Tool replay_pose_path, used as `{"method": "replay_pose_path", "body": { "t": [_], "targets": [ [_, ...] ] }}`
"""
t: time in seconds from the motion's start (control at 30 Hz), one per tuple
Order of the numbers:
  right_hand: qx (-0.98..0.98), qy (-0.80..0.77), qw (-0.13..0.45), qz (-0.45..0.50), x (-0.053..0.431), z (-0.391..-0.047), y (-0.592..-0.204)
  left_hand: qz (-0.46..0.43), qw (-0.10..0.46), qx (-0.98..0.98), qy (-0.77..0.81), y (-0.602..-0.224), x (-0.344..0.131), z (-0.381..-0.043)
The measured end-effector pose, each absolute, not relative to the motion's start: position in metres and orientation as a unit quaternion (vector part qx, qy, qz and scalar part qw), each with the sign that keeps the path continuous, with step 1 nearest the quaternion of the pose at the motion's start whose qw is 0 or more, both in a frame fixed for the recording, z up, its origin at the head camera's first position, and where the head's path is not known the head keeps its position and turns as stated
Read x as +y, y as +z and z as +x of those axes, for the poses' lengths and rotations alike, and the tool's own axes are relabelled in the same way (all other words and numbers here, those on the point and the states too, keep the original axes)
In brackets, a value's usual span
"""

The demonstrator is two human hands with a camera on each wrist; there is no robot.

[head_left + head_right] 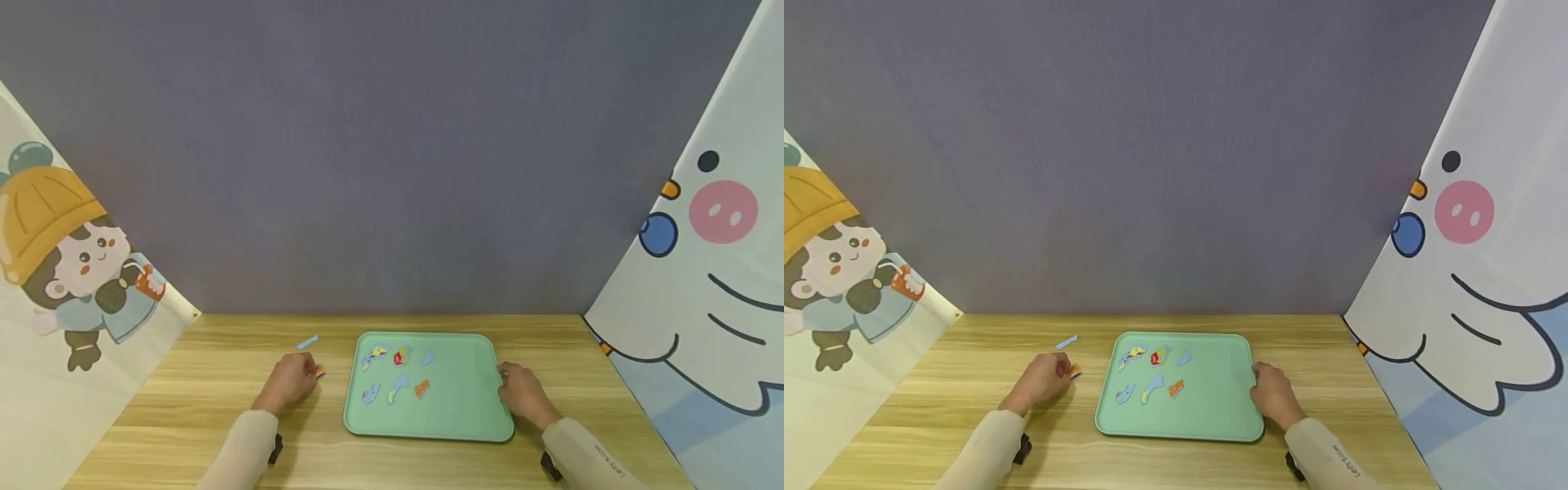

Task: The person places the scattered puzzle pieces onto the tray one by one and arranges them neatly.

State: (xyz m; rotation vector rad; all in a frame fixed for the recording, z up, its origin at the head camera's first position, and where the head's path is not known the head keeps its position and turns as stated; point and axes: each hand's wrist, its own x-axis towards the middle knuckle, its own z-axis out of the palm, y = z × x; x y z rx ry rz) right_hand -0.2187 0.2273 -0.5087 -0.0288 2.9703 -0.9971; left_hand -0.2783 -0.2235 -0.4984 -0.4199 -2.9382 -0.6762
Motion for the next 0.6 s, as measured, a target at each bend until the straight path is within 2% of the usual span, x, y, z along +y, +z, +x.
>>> {"method": "replay_pose_path", "body": {
  "t": [0.17, 0.6],
  "targets": [
    [0.947, -0.321, 0.005, -0.008, 0.227, -0.218, -0.508, -0.162, 0.086, -0.954, -0.239, -0.494, -0.215, -0.28],
    [0.947, -0.321, 0.01, -0.005, 0.227, -0.218, -0.507, -0.207, 0.132, -0.933, -0.263, -0.474, -0.182, -0.277]
  ]
}}
